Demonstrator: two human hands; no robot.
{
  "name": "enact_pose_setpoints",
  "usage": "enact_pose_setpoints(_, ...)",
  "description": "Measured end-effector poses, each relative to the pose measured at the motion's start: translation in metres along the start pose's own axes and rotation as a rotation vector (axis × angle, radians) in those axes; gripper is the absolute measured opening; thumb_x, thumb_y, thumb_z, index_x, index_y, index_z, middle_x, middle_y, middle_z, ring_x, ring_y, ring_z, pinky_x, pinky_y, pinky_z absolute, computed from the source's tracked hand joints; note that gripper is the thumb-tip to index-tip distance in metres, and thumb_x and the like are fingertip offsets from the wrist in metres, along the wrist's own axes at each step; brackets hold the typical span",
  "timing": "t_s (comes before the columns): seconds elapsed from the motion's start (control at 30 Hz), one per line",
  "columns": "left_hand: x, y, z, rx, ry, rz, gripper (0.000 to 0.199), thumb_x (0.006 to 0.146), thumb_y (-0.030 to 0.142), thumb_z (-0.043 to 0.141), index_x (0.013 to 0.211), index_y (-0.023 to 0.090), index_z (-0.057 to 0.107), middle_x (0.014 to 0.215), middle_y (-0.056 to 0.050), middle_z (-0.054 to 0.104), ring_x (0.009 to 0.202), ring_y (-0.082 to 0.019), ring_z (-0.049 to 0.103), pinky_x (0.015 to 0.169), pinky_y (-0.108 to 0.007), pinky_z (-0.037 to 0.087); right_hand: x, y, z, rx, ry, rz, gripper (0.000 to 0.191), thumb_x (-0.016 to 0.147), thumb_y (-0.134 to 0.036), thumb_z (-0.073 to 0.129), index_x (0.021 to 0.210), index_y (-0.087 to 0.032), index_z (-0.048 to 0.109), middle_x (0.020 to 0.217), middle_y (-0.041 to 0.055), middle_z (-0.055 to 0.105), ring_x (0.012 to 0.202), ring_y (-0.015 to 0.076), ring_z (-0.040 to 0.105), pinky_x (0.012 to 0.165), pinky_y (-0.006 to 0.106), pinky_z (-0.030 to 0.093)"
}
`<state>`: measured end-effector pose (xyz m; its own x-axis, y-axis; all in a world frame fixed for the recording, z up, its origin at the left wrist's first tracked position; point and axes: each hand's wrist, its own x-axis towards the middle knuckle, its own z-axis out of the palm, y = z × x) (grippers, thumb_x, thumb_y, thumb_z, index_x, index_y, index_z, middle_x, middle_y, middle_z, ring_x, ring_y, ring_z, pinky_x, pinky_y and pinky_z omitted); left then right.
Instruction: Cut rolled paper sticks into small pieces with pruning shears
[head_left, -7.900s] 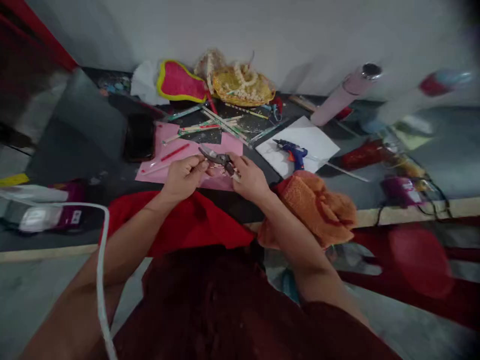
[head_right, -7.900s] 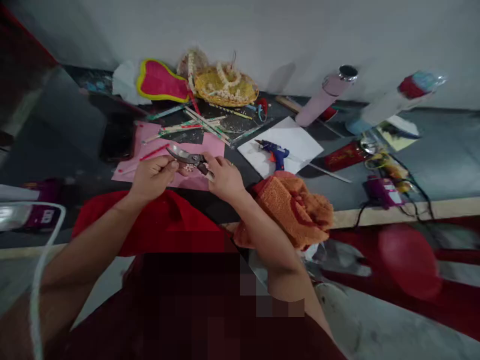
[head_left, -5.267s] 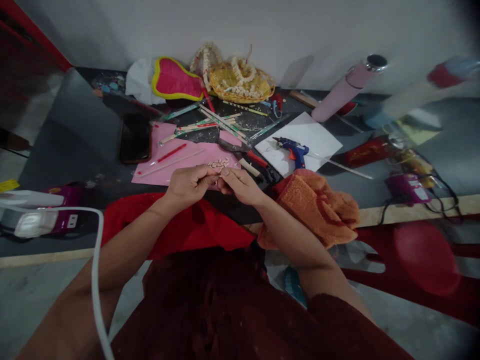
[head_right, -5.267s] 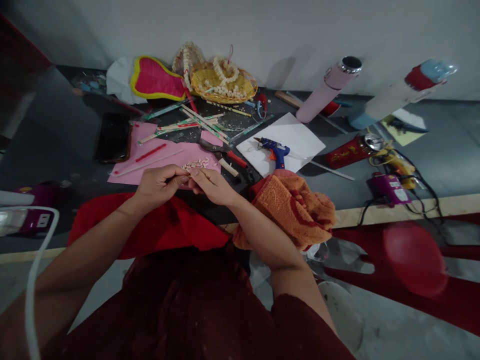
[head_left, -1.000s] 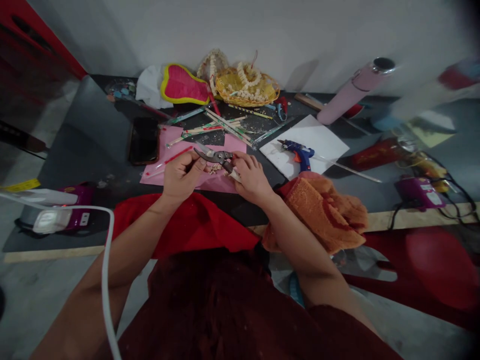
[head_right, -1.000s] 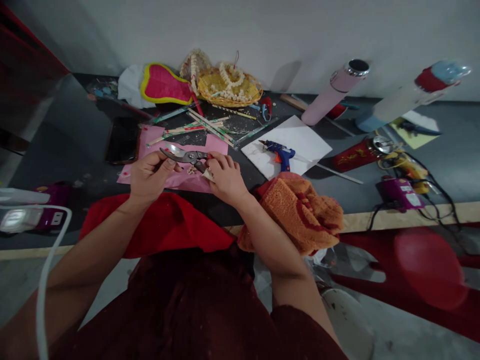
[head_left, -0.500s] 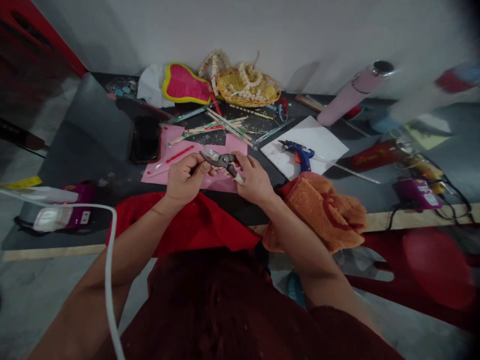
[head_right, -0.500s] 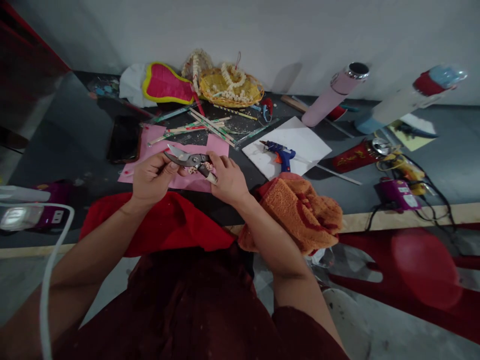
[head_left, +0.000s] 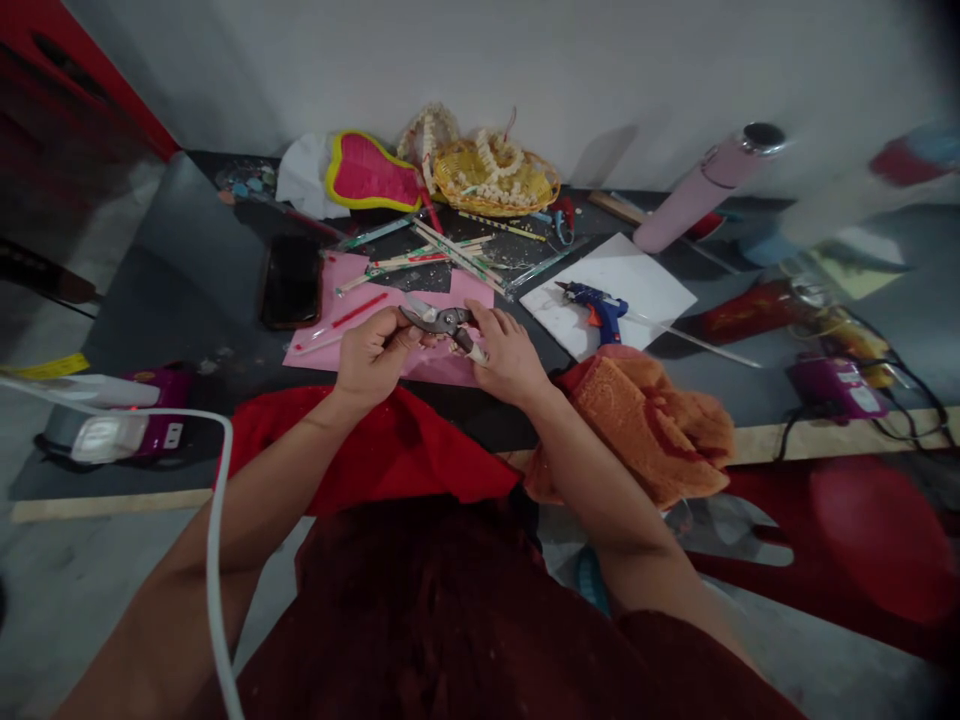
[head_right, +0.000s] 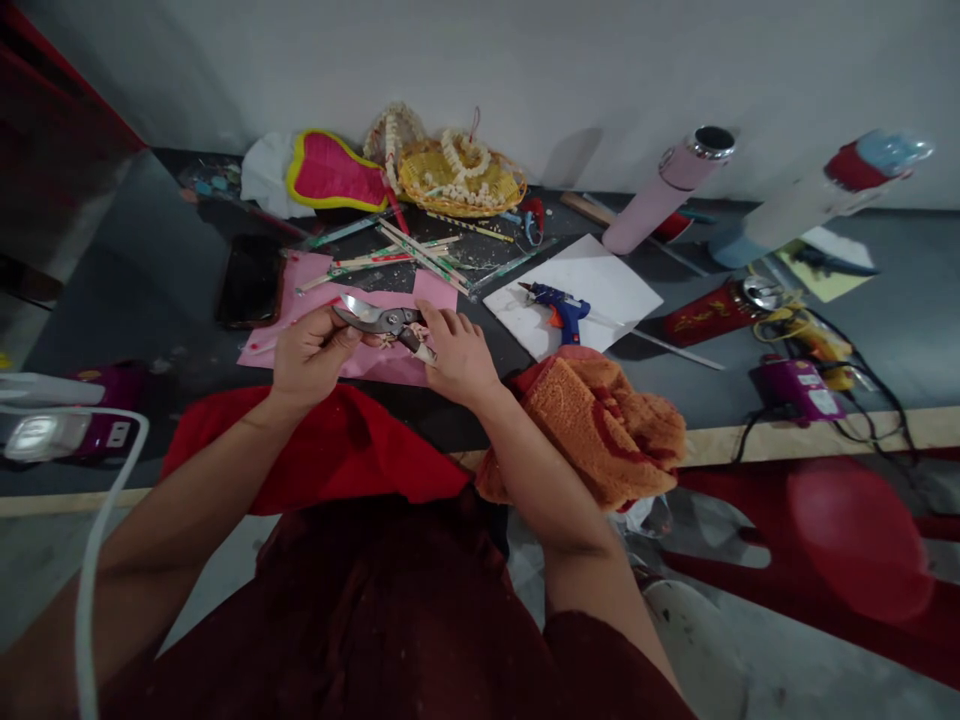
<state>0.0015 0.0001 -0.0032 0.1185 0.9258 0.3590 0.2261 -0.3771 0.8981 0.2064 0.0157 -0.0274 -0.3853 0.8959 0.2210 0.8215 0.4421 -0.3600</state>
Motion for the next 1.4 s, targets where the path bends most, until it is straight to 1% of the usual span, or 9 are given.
enact_pose_setpoints(0.2,-0.001,0.002,-0.003,-0.002,-0.055,-0.031,0.024,0.089,0.034,0.054,0.082,0.015,0.067,0.083,-0.006,0.073,0.082,-0.017,0.067,0.075,-0.026,0.05,-0.001,0.0,-0.003,-0.002,-0.014,-0.008,0.061,0.083,-0.026,0.046,0.142,-0.02,0.03,0.127,0.0138,0.054,0.112,0.0322,0.049,0.09,0.049,0.043)
enact_pose_setpoints(0.33,-0.002,0.002,-0.004,-0.028,-0.045,-0.054,0.023,0.089,0.035,0.055,0.083,0.016,0.068,0.076,-0.005,0.071,0.082,-0.017,0.067,0.072,-0.027,0.051,-0.002,-0.003,-0.002,0.018,-0.001,0.004,0.055,0.085,-0.031,0.046,0.138,-0.02,0.036,0.118,0.0132,0.058,0.106,0.0301,0.052,0.089,0.045,0.044)
enact_pose_setpoints(0.43,-0.002,0.001,-0.004,-0.049,-0.023,-0.06,0.023,0.088,0.037,0.056,0.083,0.017,0.066,0.077,-0.006,0.072,0.08,-0.017,0.067,0.067,-0.026,0.051,-0.004,-0.006,-0.003,0.021,0.016,-0.002,0.051,0.087,-0.036,0.046,0.135,-0.019,0.039,0.111,0.0121,0.06,0.099,0.0274,0.055,0.087,0.041,0.046)
enact_pose_setpoints(0.63,-0.002,-0.002,-0.001,-0.12,0.004,-0.065,0.025,0.086,0.04,0.059,0.083,0.015,0.063,0.078,-0.006,0.072,0.073,-0.015,0.067,0.064,-0.025,0.051,-0.006,-0.012,-0.006,0.007,0.003,0.021,0.047,0.087,-0.03,0.045,0.133,-0.019,0.042,0.105,0.0111,0.062,0.091,0.0256,0.058,0.08,0.037,0.047)
enact_pose_setpoints(0.73,-0.002,-0.003,0.001,-0.13,0.017,-0.053,0.025,0.084,0.04,0.061,0.084,0.015,0.063,0.078,-0.006,0.072,0.07,-0.015,0.067,0.064,-0.025,0.051,-0.005,-0.011,-0.004,0.015,0.013,0.022,0.047,0.087,-0.03,0.045,0.133,-0.019,0.042,0.106,0.0112,0.062,0.092,0.0261,0.057,0.081,0.038,0.047)
enact_pose_setpoints(0.87,-0.002,-0.003,0.003,-0.024,0.024,-0.051,0.022,0.087,0.036,0.057,0.086,0.015,0.065,0.085,-0.007,0.072,0.078,-0.016,0.067,0.068,-0.026,0.051,-0.002,-0.005,-0.001,-0.019,-0.002,0.017,0.053,0.086,-0.03,0.046,0.137,-0.018,0.036,0.115,0.0131,0.059,0.103,0.0294,0.054,0.087,0.044,0.046)
enact_pose_setpoints(1.0,-0.003,-0.003,0.002,0.013,-0.002,-0.045,0.023,0.09,0.033,0.053,0.087,0.016,0.068,0.077,-0.004,0.07,0.077,-0.015,0.065,0.066,-0.024,0.049,-0.001,0.002,-0.003,-0.039,-0.046,-0.027,0.063,0.082,-0.025,0.048,0.141,-0.018,0.03,0.125,0.0139,0.054,0.111,0.031,0.05,0.09,0.046,0.044)
enact_pose_setpoints(1.23,-0.001,0.003,0.0,0.06,-0.009,-0.036,0.022,0.089,0.032,0.054,0.081,0.017,0.067,0.063,-0.001,0.063,0.075,-0.015,0.064,0.066,-0.025,0.049,-0.001,0.0,-0.005,0.014,-0.042,0.007,0.056,0.087,-0.034,0.046,0.139,-0.019,0.036,0.121,0.0139,0.058,0.109,0.0311,0.052,0.089,0.046,0.044)
enact_pose_setpoints(1.4,-0.002,0.003,-0.001,0.014,-0.008,-0.053,0.023,0.089,0.036,0.054,0.083,0.017,0.065,0.075,-0.004,0.07,0.073,-0.015,0.065,0.064,-0.025,0.049,-0.004,-0.008,-0.007,0.01,-0.023,0.038,0.051,0.089,-0.038,0.044,0.136,-0.019,0.041,0.11,0.0119,0.062,0.099,0.0273,0.056,0.086,0.039,0.044)
